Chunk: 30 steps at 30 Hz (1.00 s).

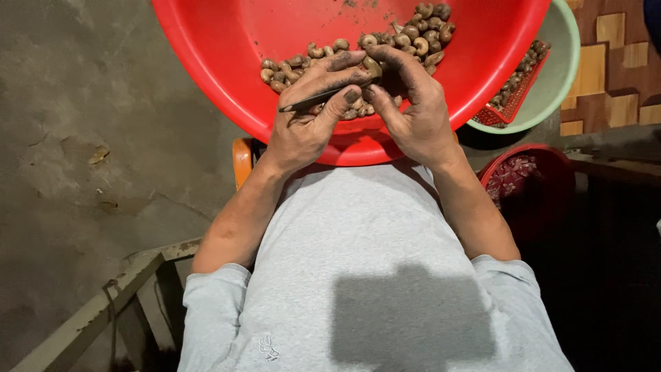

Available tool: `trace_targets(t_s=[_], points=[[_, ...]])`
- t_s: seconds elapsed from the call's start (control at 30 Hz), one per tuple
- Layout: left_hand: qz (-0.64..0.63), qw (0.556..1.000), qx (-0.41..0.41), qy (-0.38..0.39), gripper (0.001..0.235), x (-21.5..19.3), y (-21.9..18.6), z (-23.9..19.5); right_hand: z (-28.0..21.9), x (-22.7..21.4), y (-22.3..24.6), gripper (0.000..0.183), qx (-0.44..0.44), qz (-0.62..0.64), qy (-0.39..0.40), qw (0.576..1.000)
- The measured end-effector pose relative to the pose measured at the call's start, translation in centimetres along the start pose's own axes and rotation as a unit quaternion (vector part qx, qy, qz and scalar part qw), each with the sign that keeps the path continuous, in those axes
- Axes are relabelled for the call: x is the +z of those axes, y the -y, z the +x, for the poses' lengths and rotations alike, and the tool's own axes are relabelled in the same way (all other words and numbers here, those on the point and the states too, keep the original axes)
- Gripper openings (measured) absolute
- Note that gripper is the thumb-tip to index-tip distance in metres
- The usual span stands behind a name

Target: Using a small hand tool to scrape and clean individual nuts in a large red bowl.

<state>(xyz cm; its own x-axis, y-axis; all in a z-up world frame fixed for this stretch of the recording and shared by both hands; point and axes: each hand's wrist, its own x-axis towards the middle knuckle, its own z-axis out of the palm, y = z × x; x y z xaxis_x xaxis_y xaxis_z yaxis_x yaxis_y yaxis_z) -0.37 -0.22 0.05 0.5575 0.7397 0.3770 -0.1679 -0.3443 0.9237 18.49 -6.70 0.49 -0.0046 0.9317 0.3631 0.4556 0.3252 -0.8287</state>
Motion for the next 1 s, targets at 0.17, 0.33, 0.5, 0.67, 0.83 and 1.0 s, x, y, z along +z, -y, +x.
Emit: trace_targets(t_s=[0.17,0.33,0.5,0.67,0.83,1.0], points=[[0.006,1.000,0.011,-0.007,0.023,0.0,-0.2,0.2,0.1,0.0,0.0,0.037,-0.005,0.008,-0.006,1.000],[0.025,1.000,0.015,0.010,0.026,-0.1,0.1,0.0,0.0,0.0,0.2,0.035,0.012,0.009,-0.007,1.000],[-0.045,0.999,-0.003,-0.018,0.020,0.0,-0.5,0.1,0.0,0.0,0.0,0.039,-0.001,0.012,-0.006,1.000],[-0.014,0.999,0.008,-0.030,0.021,0.2,0.0,0.0,0.3,-0.8,0.4,0.035,-0.021,0.009,-0.012,1.000],[0.019,0.997,-0.038,-0.063,0.018,0.5,-0.6,0.4,-0.3,-4.5,-1.8,0.030,-0.046,0.055,-0.118,0.990],[0.049,0.998,-0.022,-0.030,0.024,0.2,0.0,0.3,-3.9,-12.8,-9.0,0.024,-0.046,-0.051,-0.292,0.954]])
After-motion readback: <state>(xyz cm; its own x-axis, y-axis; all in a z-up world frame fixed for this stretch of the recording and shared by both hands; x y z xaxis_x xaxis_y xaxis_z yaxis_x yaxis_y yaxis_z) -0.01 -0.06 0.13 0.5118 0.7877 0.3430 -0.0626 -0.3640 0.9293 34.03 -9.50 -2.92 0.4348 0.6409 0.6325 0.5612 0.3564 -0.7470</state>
